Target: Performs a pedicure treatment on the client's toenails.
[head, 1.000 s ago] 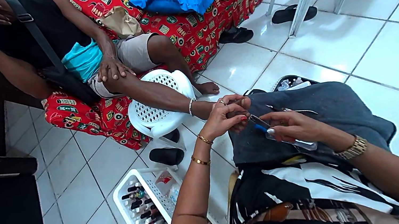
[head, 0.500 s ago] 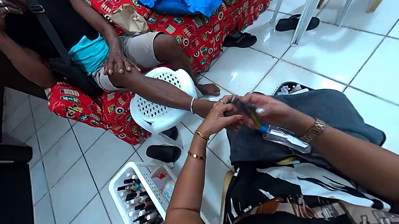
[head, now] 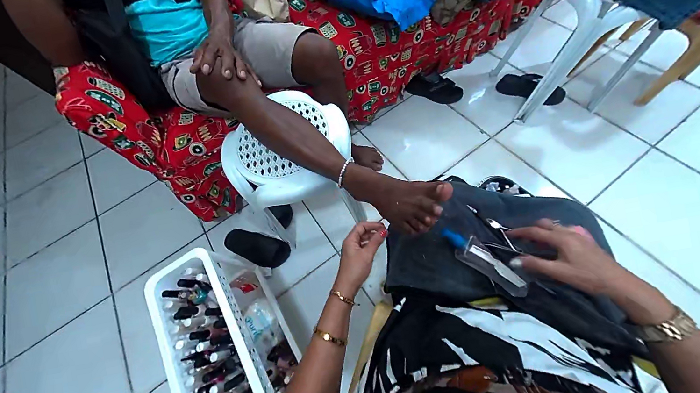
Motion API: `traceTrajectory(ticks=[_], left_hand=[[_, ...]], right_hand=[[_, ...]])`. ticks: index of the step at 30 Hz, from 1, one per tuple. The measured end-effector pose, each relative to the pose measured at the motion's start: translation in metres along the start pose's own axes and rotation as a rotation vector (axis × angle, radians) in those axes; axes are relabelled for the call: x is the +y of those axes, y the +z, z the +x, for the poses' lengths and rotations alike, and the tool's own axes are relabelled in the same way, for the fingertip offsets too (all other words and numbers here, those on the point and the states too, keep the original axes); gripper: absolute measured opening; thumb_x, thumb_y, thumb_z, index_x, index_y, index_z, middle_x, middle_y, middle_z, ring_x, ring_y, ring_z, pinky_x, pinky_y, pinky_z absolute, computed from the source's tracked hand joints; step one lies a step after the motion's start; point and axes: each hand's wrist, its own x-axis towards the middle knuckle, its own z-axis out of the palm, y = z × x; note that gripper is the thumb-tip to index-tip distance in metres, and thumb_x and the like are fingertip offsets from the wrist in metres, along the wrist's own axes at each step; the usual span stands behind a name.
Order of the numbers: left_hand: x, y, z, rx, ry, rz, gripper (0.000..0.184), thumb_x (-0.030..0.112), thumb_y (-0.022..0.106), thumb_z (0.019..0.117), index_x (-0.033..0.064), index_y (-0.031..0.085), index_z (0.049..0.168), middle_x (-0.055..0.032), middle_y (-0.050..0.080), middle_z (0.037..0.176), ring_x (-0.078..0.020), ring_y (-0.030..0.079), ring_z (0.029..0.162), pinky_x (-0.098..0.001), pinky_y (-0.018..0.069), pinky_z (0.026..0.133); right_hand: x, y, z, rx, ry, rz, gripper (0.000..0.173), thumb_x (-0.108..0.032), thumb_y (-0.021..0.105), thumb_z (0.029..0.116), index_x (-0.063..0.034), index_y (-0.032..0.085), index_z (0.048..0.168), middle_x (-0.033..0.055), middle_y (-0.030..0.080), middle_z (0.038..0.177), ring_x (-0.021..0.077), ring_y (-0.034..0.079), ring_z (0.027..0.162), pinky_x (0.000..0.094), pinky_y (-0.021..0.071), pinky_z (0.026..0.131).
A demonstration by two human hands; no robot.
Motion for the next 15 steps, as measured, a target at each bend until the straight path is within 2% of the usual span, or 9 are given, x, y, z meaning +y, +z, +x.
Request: traceTrajectory(ticks=[2, 4, 5, 6, 8, 10, 12, 13, 15], left_hand=[[-0.010, 0.002, -0.005, -0.083, -0.094, 0.046, 0.031, 0.015, 0.057, 0.1036, -0.0068, 0.061, 0.125, -0.0179, 0.064, 0.123, -0.0174, 0.064, 0.104, -0.0330, 0.0527, 0.093], [-0.017, 0.005, -0.006, -0.127, -0.129, 0.046, 0.036, 0.016, 0.060, 0.1022, -0.0064, 0.057, 0.130, -0.0192, 0.061, 0.128, -0.0192, 0.064, 0.105, -0.0339, 0.0534, 0.091], [-0.020, 0.007, -0.004, -0.145, -0.132, 0.036, 0.040, 0.015, 0.063, 0.1004, -0.0063, 0.054, 0.134, -0.0202, 0.060, 0.130, -0.0207, 0.064, 0.106, -0.0349, 0.0533, 0.091], [-0.022, 0.010, -0.003, -0.169, -0.135, 0.031, 0.046, 0.014, 0.065, 0.0987, -0.0067, 0.051, 0.137, -0.0216, 0.060, 0.131, -0.0222, 0.064, 0.108, -0.0358, 0.0532, 0.092], [-0.025, 0.014, -0.001, -0.203, -0.133, 0.041, 0.052, 0.010, 0.066, 0.0966, -0.0080, 0.046, 0.141, -0.0233, 0.061, 0.128, -0.0226, 0.065, 0.108, -0.0356, 0.0532, 0.095], [-0.023, 0.013, -0.002, -0.181, -0.126, 0.057, 0.049, 0.005, 0.066, 0.0948, -0.0079, 0.048, 0.139, -0.0213, 0.065, 0.117, -0.0202, 0.065, 0.100, -0.0350, 0.0531, 0.093], [-0.017, 0.005, -0.006, -0.133, -0.122, 0.073, 0.046, 0.002, 0.065, 0.0941, -0.0059, 0.051, 0.137, -0.0175, 0.067, 0.106, -0.0175, 0.065, 0.092, -0.0351, 0.0535, 0.090], [-0.015, -0.001, -0.009, -0.111, -0.119, 0.073, 0.045, 0.001, 0.065, 0.0942, -0.0051, 0.052, 0.137, -0.0165, 0.068, 0.103, -0.0166, 0.065, 0.090, -0.0355, 0.0534, 0.089], [-0.013, -0.013, -0.017, -0.071, -0.111, 0.045, 0.047, 0.000, 0.065, 0.0943, -0.0036, 0.051, 0.139, -0.0134, 0.067, 0.097, -0.0146, 0.064, 0.086, -0.0354, 0.0535, 0.087]], right_hand=[[0.015, -0.016, -0.006, 0.157, 0.101, -0.029, 0.057, -0.043, 0.065, 0.0932, 0.0031, 0.067, 0.127, 0.0351, 0.060, 0.126, 0.0537, 0.059, 0.116, 0.0720, 0.0433, 0.096], [0.030, -0.028, -0.012, 0.221, 0.300, -0.033, 0.050, -0.024, 0.069, 0.0951, 0.0088, 0.060, 0.131, 0.0405, 0.055, 0.130, 0.0583, 0.054, 0.119, 0.0733, 0.0402, 0.098], [0.036, -0.029, -0.014, 0.204, 0.394, -0.030, 0.046, -0.017, 0.069, 0.0966, 0.0096, 0.057, 0.133, 0.0394, 0.057, 0.128, 0.0561, 0.058, 0.115, 0.0712, 0.0428, 0.096], [0.039, -0.027, -0.017, 0.185, 0.436, -0.027, 0.040, -0.011, 0.066, 0.0982, 0.0106, 0.056, 0.130, 0.0367, 0.061, 0.120, 0.0521, 0.063, 0.108, 0.0679, 0.0466, 0.093], [0.036, -0.020, -0.022, 0.197, 0.384, 0.005, 0.027, 0.000, 0.060, 0.0969, 0.0151, 0.059, 0.119, 0.0349, 0.064, 0.105, 0.0476, 0.065, 0.096, 0.0643, 0.0483, 0.087], [0.027, -0.020, -0.027, 0.241, 0.308, 0.034, 0.021, 0.002, 0.059, 0.0926, 0.0152, 0.061, 0.108, 0.0316, 0.065, 0.095, 0.0429, 0.064, 0.087, 0.0613, 0.0482, 0.080], [0.020, -0.031, -0.031, 0.316, 0.237, 0.063, 0.022, -0.002, 0.060, 0.0882, 0.0144, 0.062, 0.102, 0.0271, 0.064, 0.088, 0.0356, 0.062, 0.079, 0.0557, 0.0484, 0.073], [0.016, -0.038, -0.034, 0.351, 0.201, 0.074, 0.023, -0.005, 0.060, 0.0863, 0.0129, 0.062, 0.100, 0.0224, 0.063, 0.084, 0.0288, 0.060, 0.074, 0.0495, 0.0480, 0.069], [0.008, -0.053, -0.041, 0.385, 0.161, 0.104, 0.021, -0.011, 0.060, 0.0849, 0.0072, 0.061, 0.096, 0.0084, 0.059, 0.077, 0.0099, 0.053, 0.066, 0.0312, 0.0455, 0.063]])
